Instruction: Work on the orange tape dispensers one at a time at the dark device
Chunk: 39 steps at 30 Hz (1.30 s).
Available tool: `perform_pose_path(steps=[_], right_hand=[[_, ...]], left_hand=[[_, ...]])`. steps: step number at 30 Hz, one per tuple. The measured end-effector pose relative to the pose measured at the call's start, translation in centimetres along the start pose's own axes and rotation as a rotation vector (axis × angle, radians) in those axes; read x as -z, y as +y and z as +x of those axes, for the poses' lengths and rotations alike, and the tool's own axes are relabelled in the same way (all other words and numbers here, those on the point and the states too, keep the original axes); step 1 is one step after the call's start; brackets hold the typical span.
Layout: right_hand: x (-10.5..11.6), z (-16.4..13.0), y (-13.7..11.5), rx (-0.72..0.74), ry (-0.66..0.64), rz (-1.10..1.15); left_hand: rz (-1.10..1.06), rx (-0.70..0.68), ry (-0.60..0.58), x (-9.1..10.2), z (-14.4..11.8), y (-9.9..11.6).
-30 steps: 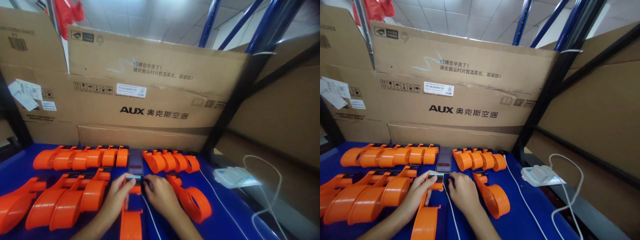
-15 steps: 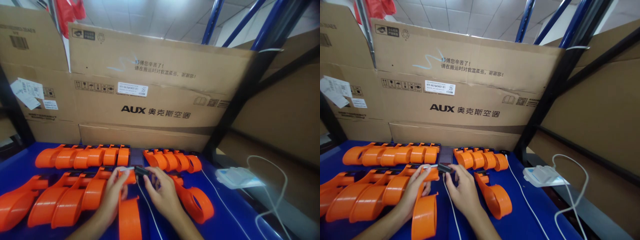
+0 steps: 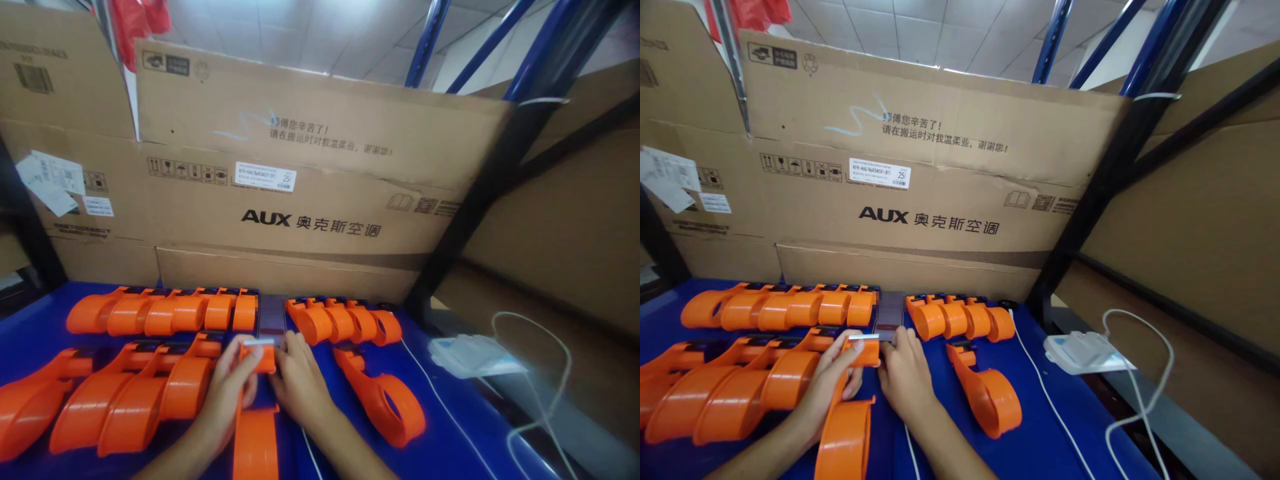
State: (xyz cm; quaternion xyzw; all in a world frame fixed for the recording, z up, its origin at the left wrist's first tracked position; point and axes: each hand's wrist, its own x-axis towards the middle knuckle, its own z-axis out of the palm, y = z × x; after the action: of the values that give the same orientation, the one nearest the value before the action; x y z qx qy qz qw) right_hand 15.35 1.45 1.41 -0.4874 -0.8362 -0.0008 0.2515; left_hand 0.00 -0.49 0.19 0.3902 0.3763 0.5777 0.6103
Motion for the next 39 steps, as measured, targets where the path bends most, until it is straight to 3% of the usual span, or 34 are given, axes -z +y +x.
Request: perform_pose_path(steps=[3,8,13,22,39], right_hand=[[0.6,0.0,0.0,-0.055,0.072,0.118],[1.9,-0.1,0.1,-0.146,0.197,0.532],[1.5,0.0,0.3,-0.171,0.105,0.768],[2.0,0.2,0.8,-0.246,0.169,0.796],[3.0,-0.1,1.0,-0.296,0.180,0.713]], left_hand=[[0.014,0.017,-0.001,0.2,0.2,-0.5],[0.083,0.014,0.011,0.3,0.4,-0.9],[0.155,0.035,-0.035,0.2,0.6,-0.7],[0.141,-0.006,-0.034,-0.2,0.4,-0.4],[0.142,0.074,-0.021,-0.7,0.7,-0.2]])
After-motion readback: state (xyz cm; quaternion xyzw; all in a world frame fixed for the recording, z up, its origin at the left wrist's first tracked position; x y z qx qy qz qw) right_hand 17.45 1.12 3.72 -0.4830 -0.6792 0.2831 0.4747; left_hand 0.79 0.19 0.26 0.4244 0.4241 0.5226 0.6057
